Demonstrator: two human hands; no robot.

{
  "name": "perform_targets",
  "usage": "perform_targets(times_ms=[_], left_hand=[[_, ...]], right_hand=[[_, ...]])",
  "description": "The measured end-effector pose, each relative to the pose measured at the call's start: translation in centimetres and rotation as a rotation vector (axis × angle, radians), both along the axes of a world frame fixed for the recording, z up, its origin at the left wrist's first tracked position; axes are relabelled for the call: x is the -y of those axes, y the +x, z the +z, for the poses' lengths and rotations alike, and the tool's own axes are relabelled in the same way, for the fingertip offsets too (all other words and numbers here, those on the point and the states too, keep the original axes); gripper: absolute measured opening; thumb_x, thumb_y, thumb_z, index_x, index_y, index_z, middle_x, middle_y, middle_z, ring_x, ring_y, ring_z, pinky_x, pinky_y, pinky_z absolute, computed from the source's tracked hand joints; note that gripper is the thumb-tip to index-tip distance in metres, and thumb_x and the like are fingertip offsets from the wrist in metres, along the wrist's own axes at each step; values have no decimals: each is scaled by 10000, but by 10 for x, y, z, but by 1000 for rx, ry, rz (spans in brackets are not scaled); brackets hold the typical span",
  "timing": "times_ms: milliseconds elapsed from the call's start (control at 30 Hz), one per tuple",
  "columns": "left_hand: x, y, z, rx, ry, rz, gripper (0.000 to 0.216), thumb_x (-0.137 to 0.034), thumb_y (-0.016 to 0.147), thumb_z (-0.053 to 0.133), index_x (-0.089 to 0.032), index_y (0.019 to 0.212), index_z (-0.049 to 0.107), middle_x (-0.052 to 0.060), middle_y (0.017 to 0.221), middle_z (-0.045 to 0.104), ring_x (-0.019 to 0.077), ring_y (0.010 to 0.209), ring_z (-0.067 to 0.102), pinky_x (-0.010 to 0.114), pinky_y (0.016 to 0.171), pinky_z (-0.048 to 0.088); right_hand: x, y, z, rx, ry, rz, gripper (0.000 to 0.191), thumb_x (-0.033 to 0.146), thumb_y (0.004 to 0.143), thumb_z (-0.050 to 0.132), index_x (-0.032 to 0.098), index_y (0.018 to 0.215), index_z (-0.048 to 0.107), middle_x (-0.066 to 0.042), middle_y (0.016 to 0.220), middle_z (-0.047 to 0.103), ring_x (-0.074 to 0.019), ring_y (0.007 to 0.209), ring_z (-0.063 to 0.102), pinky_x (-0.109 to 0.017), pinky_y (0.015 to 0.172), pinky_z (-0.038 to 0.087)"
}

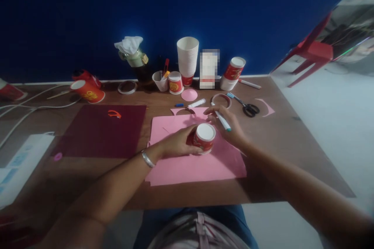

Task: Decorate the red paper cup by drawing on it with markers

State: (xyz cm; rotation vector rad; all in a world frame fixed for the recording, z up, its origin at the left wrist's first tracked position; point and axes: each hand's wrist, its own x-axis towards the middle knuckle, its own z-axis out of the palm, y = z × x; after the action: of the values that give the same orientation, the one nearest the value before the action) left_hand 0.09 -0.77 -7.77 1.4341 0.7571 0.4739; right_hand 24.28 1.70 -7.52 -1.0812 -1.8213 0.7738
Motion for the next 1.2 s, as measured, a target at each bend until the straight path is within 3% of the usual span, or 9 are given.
perform_targets(times_ms=[333, 567, 700, 867, 933, 1067, 1200], left_hand=[[1, -10, -9, -20, 104, 255, 891, -323, 736, 996, -255, 1530, 598, 149, 1444, 735, 380, 1335, 694, 550, 1127, 564], [3, -6, -13, 3, 40, 279, 836, -340, 743, 990, -246, 1489, 623, 131, 1357, 767, 360, 1252, 726, 520, 1050, 602], [4, -5, -7, 92, -53, 281, 759, -374, 793, 973, -231, 1458, 635, 130, 1347, 769, 336, 1225, 735, 475, 1014, 613], [2, -7, -5, 227, -252, 378, 761, -385, 816, 971, -247, 1474, 616, 119, 1388, 759, 314, 1275, 726, 460, 1078, 582], [1, -5, -6, 302, -326, 410, 723, -401, 835, 957, -236, 1457, 628, 123, 1396, 759, 307, 1273, 735, 445, 1089, 577], [-2, 5, -8, 448, -355, 429, 592, -419, 880, 908, -213, 1386, 678, 121, 1383, 768, 293, 1268, 741, 389, 1074, 574], [-2, 8, -9, 496, -347, 362, 560, -397, 924, 866, -244, 1417, 648, 113, 1413, 749, 312, 1317, 717, 427, 1108, 558]], right_hand=[[-12, -6, -36, 7, 57, 113, 239, 180, 883, 641, 211, 1107, 718, -65, 1029, 828, -244, 923, 792, -362, 844, 625], [-15, -6, -33, -7, 34, 118, 135, 264, 979, 637, 212, 1070, 721, -58, 973, 824, -226, 877, 790, -342, 801, 623], [-15, -6, -31, -76, 34, 111, 213, 412, 1052, 646, 221, 1079, 737, -53, 978, 821, -209, 868, 779, -335, 789, 616], [3, 1, -10, -170, 45, -59, 276, 464, 1118, 619, 258, 1222, 771, 9, 881, 747, -147, 688, 676, -315, 710, 572], [12, 3, -2, -132, 103, -75, 241, 431, 1120, 636, 278, 1250, 767, 21, 844, 713, -157, 721, 675, -335, 760, 582], [23, -3, -4, -60, 241, 53, 301, 398, 1071, 736, 271, 1339, 690, -23, 1013, 732, -171, 813, 694, -340, 782, 604], [24, -10, -17, -12, 354, 144, 309, 302, 1063, 749, 261, 1355, 657, -39, 1050, 722, -176, 852, 695, -328, 780, 612]])
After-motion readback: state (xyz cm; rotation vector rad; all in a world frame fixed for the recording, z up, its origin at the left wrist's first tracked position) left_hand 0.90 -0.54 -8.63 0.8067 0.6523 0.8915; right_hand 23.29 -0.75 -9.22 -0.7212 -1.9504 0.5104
